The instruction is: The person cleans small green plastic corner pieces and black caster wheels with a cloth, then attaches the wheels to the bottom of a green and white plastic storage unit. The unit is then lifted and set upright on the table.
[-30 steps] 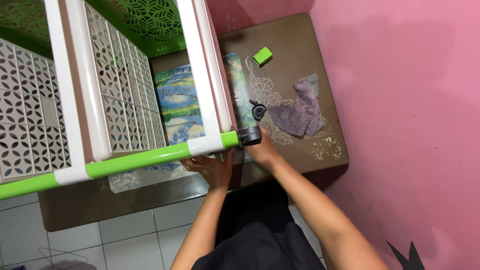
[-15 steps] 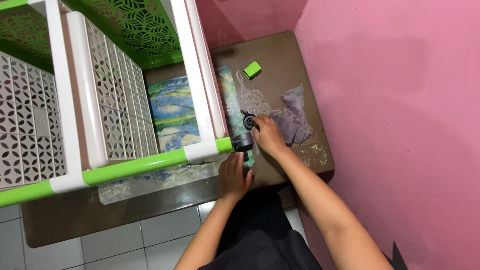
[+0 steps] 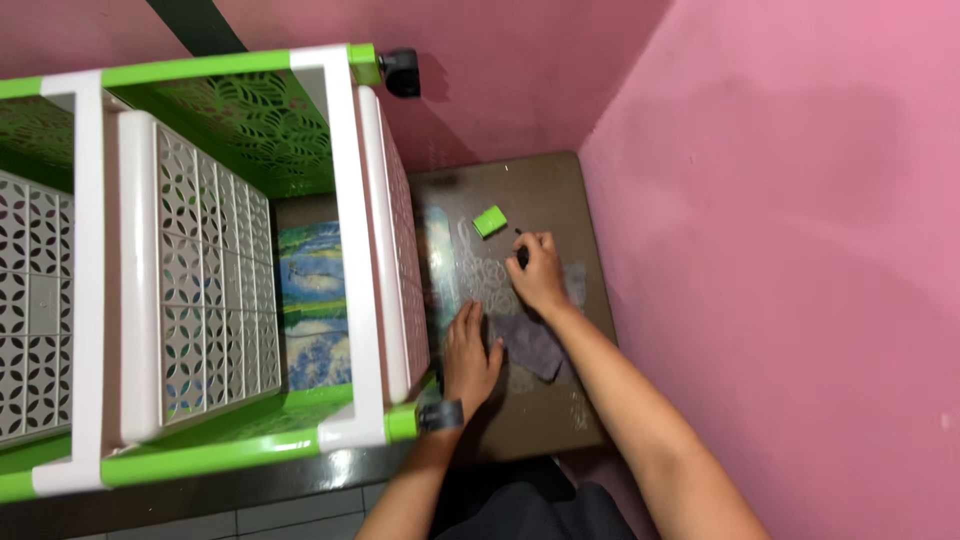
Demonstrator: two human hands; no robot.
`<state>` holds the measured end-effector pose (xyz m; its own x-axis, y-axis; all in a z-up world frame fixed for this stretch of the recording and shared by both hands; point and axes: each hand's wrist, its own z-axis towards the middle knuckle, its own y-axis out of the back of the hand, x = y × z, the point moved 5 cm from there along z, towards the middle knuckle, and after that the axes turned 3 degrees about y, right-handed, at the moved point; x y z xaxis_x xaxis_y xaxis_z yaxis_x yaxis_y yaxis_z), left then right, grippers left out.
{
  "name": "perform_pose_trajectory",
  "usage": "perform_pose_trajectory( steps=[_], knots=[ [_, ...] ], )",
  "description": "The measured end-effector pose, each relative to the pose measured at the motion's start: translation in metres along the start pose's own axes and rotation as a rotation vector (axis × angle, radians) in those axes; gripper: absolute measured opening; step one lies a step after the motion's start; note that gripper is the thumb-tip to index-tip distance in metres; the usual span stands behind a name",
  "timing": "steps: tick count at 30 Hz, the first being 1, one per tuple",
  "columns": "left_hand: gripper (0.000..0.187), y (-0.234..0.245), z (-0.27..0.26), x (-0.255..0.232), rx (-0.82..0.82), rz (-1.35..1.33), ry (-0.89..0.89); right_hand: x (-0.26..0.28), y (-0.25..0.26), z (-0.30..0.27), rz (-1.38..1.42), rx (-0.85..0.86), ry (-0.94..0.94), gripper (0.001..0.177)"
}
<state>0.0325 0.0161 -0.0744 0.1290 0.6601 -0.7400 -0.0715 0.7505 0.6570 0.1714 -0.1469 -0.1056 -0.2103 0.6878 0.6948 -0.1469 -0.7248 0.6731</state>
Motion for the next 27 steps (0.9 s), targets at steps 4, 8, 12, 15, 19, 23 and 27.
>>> perform_pose_trajectory(
  steps=[4,8,12,15,19,23,27],
  knots=[
    [0.068,-0.005,0.029,-0.009,0.029,-0.058,0.078,-0.004,-0.015,0.068,-0.070,0.102,0.059,0.026],
    [0.065,-0.012,0.039,-0.001,0.050,-0.102,0.153,0.015,-0.037,0.078,-0.146,0.250,0.187,0.060],
    [0.062,-0.021,0.042,0.020,-0.032,-0.318,0.332,0.029,-0.027,0.052,-0.038,0.361,0.033,0.052],
    [0.070,-0.038,0.045,0.035,-0.093,-0.637,0.546,0.045,-0.005,0.023,0.088,0.431,-0.089,0.052],
    [0.050,-0.048,0.043,0.050,-0.182,-0.965,0.643,0.081,0.025,-0.031,0.173,0.542,0.130,0.056],
    [0.032,-0.058,0.041,0.045,-0.110,-1.863,0.846,0.080,0.076,-0.049,0.743,0.294,-0.165,0.054],
    [0.028,-0.056,0.039,0.022,0.067,-1.889,0.930,0.096,0.118,-0.055,0.677,0.232,-0.050,0.047]
  ],
)
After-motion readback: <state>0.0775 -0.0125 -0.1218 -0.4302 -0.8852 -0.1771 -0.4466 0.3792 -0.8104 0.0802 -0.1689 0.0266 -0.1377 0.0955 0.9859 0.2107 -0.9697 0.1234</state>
